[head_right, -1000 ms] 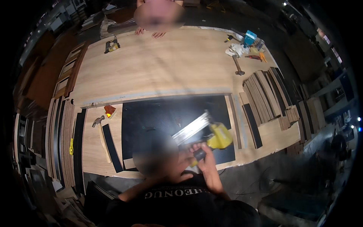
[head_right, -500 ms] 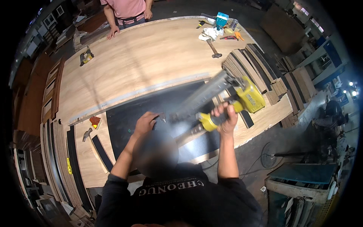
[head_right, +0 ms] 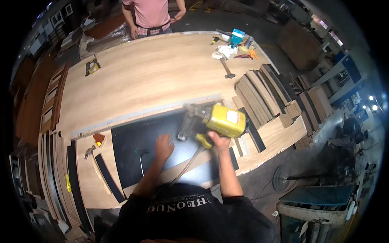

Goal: The person attaches long wood strips to a dark rectangular board using a pneumatic nail gun and then aligns additional wood trim pieces along the edges.

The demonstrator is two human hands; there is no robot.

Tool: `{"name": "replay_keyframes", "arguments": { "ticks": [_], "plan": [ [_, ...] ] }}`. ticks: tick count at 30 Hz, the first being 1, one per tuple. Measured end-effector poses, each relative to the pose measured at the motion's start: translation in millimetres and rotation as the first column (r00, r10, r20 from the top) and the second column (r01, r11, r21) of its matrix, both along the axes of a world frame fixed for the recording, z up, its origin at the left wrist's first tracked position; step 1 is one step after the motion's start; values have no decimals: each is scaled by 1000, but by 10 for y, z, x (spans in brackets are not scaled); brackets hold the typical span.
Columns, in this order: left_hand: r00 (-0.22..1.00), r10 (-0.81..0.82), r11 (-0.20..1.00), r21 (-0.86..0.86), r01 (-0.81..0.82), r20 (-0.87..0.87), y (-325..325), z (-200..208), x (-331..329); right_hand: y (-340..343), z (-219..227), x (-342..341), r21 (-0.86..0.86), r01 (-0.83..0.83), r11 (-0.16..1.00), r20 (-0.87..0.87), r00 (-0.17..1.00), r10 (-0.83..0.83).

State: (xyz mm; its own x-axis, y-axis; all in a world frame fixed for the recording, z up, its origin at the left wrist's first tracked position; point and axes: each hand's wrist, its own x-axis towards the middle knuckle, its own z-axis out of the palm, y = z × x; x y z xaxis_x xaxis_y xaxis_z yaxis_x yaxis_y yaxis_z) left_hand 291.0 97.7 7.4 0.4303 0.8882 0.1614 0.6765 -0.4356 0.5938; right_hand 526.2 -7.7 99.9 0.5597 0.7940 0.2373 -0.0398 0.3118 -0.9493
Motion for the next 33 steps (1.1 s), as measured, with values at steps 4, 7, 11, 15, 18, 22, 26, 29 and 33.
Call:
{"name": "replay_keyframes", "arguments": {
  "ticks": [4, 7, 11, 15, 18, 22, 26, 29, 33],
  "plan": [
    [998, 48, 998, -45, -47, 28, -97, 98, -337, 44, 87, -77, 61, -40, 997, 6, 999, 40],
    [990, 71, 997, -27, -68, 124, -211, 56, -490, 233, 368, -231, 102, -125, 987, -127, 982, 138],
    [793, 328, 879, -473, -57, 514, -414, 32, -666, 484, 635, -485, 421, -210, 882, -355, 857, 373],
    [878, 218, 935, -349, -63, 426, -721, 291, -904, 508, 994, -425, 517, -267, 813, -424, 746, 514],
    [965, -48, 993, -96, 75, 257, -868, -23, -1289, 379, 1362, -205, 476, -386, 790, -452, 664, 596],
    [974, -212, 947, -262, 186, -77, -954, 671, -1076, 197, 1332, -68, 493, -336, 803, -320, 788, 526],
    [943, -331, 896, -322, 306, -24, -944, 406, -951, 245, 811, -46, 434, -236, 869, -280, 882, 379],
    [878, -471, 831, -379, 408, -87, -961, 122, -969, 297, 586, -100, 362, -222, 905, -196, 931, 307],
    [888, -410, 894, -281, 347, -206, -1060, 127, -1188, 141, 177, -151, 159, -222, 962, -97, 966, 239]
  ]
}}
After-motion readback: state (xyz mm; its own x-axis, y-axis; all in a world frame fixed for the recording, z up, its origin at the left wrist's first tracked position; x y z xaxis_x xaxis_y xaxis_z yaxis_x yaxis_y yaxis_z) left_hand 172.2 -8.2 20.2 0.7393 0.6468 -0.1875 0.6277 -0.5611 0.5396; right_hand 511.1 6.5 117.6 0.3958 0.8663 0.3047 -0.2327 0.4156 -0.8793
